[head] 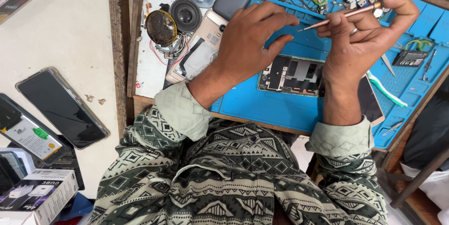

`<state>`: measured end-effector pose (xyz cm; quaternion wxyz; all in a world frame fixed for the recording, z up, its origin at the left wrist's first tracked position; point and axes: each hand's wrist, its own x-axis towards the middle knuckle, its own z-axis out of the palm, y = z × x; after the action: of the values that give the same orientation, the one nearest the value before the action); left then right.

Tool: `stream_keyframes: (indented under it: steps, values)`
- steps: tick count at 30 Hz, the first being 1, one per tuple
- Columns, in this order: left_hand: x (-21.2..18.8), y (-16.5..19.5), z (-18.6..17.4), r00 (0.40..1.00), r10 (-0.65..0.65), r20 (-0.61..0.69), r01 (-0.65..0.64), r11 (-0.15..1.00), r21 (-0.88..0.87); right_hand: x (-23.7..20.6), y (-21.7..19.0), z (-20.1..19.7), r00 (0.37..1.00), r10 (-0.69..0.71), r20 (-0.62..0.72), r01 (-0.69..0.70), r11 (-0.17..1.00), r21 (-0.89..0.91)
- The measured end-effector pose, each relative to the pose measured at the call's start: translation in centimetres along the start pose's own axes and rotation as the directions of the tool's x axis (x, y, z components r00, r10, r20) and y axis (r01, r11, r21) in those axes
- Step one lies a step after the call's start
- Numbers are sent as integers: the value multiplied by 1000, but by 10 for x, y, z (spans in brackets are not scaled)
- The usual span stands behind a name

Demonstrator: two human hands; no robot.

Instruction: The person repairs a disassembled smartphone at a workbench. They pry along the phone frame by hand, lift out the battery, then use a screwdriver to unscrew and work on the internal components while holding the chassis steady.

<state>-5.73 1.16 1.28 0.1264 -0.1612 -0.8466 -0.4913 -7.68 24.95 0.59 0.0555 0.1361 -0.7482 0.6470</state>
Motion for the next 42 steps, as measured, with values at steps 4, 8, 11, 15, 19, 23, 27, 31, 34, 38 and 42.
stream_keyframes:
  steps: [4,8,11,15,19,23,27,31,34,38,42]
  values:
    - [-2,0,4,1000,9,5,-9,1000,12,-2,2,-2,1000,-12,1,12,1000,3]
    - [-1,1,6,1000,23,-10,-23,1000,12,-1,-1,0,999,-37,16,37,999,-30]
    - [0,2,6,1000,17,-14,-17,1000,4,0,-6,2,999,-46,21,47,998,-51]
    - [0,3,7,1000,7,-20,-7,1000,-12,2,-12,7,992,-115,45,121,982,-146]
    - [-1,3,7,1000,-10,-1,10,1000,-20,0,-16,14,970,-236,49,241,948,-209]
    - [-1,4,7,1000,-13,0,13,1000,-29,-2,-22,15,921,-370,124,387,824,-414]
    - [0,5,6,1000,-19,4,20,998,-59,-3,-26,17,895,-419,153,444,804,-395]
    - [2,6,5,999,-34,6,34,988,-149,-1,-29,20,887,-433,163,461,798,-388]
    - [4,8,4,999,-46,0,45,977,-209,0,-28,24,880,-451,150,473,797,-377]
    - [4,11,5,995,-91,35,97,965,-243,0,-28,24,883,-455,117,464,802,-377]
    - [4,12,4,995,-81,56,93,959,-267,0,-32,20,907,-398,135,419,832,-364]
